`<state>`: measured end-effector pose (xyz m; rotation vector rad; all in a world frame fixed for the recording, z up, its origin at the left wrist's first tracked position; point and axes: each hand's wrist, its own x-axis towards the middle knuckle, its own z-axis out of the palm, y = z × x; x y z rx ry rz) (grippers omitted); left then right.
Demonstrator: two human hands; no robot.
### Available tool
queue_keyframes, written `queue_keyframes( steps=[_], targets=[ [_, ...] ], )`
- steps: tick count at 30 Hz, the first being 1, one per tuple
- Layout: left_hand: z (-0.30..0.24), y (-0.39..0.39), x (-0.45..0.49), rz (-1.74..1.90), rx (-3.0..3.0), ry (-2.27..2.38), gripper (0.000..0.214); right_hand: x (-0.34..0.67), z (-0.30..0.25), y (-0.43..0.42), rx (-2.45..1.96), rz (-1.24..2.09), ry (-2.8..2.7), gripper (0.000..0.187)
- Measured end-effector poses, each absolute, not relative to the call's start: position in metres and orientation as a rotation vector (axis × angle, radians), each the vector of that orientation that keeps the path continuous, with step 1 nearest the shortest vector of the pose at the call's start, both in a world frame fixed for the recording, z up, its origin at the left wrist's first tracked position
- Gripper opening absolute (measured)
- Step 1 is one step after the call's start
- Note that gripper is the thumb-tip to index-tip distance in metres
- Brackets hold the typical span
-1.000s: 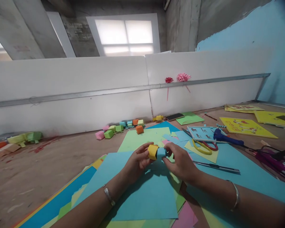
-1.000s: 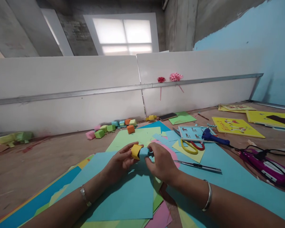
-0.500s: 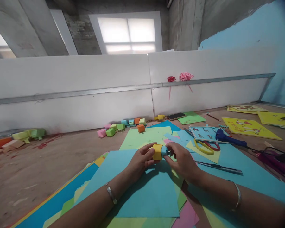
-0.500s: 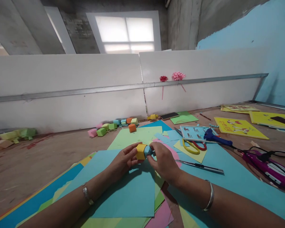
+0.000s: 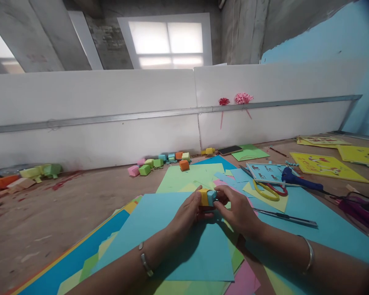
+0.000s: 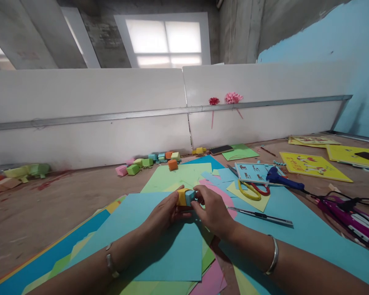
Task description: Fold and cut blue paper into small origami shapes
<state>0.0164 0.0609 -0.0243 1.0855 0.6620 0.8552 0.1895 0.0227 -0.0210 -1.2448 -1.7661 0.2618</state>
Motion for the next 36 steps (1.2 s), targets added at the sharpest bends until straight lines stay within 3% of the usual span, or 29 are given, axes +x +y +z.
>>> queue_keyframes(
  steps=[5, 13, 17, 25, 32, 36],
  targets=[
    [-0.022, 0.056, 0.016, 0.804, 1.187, 0.647, 0.049, 0.19, -0.018, 0.022, -1.184, 0.139, -1.817, 0.026],
    [-0.023, 0.06, 0.017, 0.938, 1.23, 0.703, 0.055, 0.192, -0.021, 0.024, -1.119, 0.113, -1.798, 0.021],
    [-0.02, 0.058, 0.017, 0.872, 1.266, 0.684, 0.059, 0.191, -0.023, 0.024, -1.2, 0.084, -1.774, 0.027],
    [-0.03, 0.064, 0.015, 1.057, 1.387, 0.752, 0.066, 0.186, -0.02, 0.02, -1.163, 0.16, -1.856, 0.013],
    [-0.028, 0.065, 0.015, 1.111, 1.478, 0.762, 0.048, 0.194, -0.02, 0.025, -1.061, 0.054, -1.88, 0.028],
    [-0.024, 0.062, 0.014, 1.086, 1.539, 0.737, 0.049, 0.196, -0.025, 0.028, -1.023, 0.023, -1.908, 0.028]
  ],
)
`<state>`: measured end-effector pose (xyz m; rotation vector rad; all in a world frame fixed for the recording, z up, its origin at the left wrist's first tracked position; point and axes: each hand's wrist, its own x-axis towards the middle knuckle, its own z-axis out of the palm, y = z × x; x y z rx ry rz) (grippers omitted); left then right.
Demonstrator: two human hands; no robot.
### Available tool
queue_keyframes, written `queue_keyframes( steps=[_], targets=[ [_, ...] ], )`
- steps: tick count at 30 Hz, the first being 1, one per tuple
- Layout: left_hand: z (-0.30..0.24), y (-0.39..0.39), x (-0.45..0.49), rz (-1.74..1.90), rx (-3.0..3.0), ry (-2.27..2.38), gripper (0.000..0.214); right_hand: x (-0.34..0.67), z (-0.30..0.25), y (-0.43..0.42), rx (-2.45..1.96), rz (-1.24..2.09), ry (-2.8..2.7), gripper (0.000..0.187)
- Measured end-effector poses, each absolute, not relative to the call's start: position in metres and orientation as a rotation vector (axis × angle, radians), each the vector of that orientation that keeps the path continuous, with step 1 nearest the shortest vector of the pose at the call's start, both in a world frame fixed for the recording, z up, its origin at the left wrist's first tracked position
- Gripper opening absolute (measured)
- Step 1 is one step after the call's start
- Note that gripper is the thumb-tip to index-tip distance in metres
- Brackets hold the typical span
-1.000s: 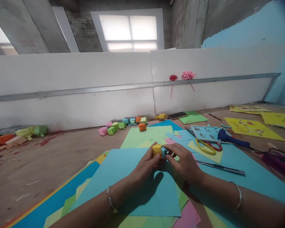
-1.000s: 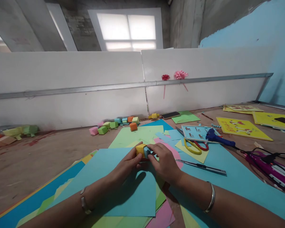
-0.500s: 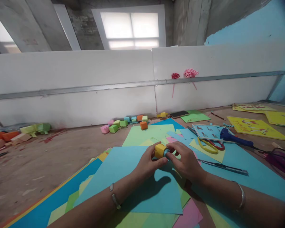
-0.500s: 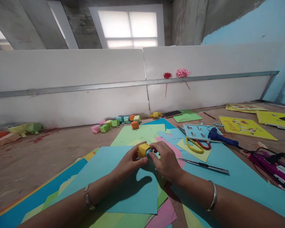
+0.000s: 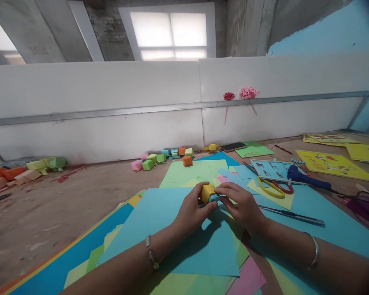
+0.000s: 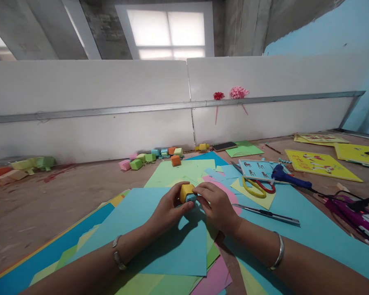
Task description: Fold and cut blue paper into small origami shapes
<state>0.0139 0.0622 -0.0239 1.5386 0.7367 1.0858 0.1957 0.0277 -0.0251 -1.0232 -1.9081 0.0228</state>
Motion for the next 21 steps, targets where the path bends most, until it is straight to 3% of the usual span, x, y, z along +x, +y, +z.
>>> queue_keyframes(
  steps=[13, 21],
  targets=[
    [-0.023, 0.064, 0.014, 1.067, 1.79, 0.892, 0.048, 0.192, -0.028, 0.028, -1.072, -0.005, -1.848, 0.018],
    [-0.021, 0.064, 0.012, 1.005, 1.976, 0.881, 0.049, 0.197, -0.039, 0.032, -0.971, -0.094, -1.838, 0.021]
  ],
)
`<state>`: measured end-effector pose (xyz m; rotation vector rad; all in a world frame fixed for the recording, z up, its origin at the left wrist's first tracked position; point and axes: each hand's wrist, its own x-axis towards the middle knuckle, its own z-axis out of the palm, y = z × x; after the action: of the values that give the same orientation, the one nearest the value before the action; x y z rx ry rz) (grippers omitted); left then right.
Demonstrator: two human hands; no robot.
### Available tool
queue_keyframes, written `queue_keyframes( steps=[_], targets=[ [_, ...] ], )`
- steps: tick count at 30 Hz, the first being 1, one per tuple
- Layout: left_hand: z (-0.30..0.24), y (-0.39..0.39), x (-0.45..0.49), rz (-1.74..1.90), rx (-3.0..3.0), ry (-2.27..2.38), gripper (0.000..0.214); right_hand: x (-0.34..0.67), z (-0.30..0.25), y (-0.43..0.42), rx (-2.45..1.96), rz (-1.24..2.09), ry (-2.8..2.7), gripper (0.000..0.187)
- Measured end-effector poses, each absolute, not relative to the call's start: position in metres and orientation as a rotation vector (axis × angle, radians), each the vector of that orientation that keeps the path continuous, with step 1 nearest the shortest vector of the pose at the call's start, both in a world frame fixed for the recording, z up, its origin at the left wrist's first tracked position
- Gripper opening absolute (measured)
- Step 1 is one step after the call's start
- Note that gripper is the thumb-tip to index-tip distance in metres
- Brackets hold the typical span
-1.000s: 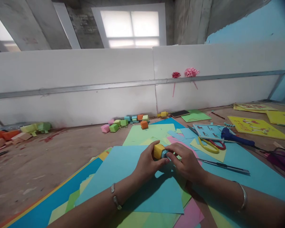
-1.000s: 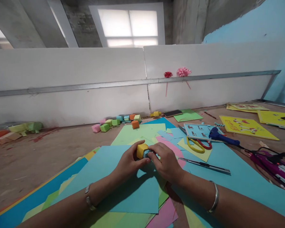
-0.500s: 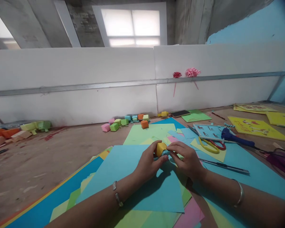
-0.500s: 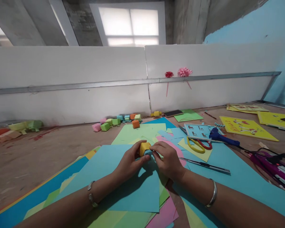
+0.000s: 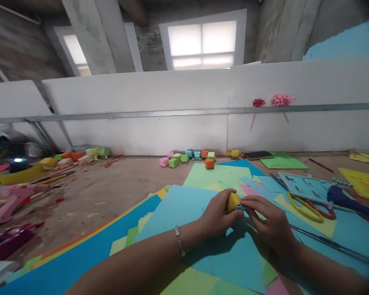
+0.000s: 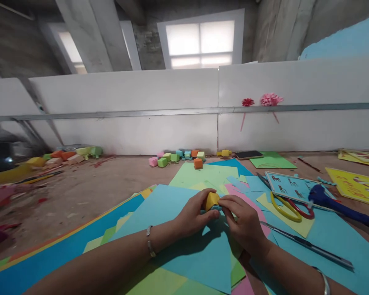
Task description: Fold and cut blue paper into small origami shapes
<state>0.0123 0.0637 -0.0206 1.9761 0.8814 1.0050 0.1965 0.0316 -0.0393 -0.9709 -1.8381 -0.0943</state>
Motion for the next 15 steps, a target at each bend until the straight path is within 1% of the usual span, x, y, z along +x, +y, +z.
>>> queue_keyframes(
  steps=[5, 8, 10, 13, 15],
  targets=[
    [-0.022, 0.066, 0.014, 1.032, 1.861, 0.861, 0.045, 0.197, -0.042, 0.035, -0.993, -0.089, -1.843, 0.017],
    [-0.019, 0.076, 0.013, 0.985, 1.404, 0.862, 0.056, 0.199, -0.042, 0.036, -1.029, -0.071, -1.816, 0.015],
    [-0.014, 0.091, 0.008, 0.941, 1.039, 0.931, 0.056, 0.2, -0.043, 0.034, -1.052, -0.033, -1.814, 0.015],
    [0.0, 0.127, -0.012, 0.986, 0.873, 1.058, 0.033, 0.199, -0.046, 0.031, -1.109, 0.098, -1.843, 0.016],
    [0.011, 0.155, -0.034, 1.099, 0.853, 1.11, 0.027, 0.198, -0.048, 0.029, -1.158, 0.201, -1.844, 0.016]
  ],
)
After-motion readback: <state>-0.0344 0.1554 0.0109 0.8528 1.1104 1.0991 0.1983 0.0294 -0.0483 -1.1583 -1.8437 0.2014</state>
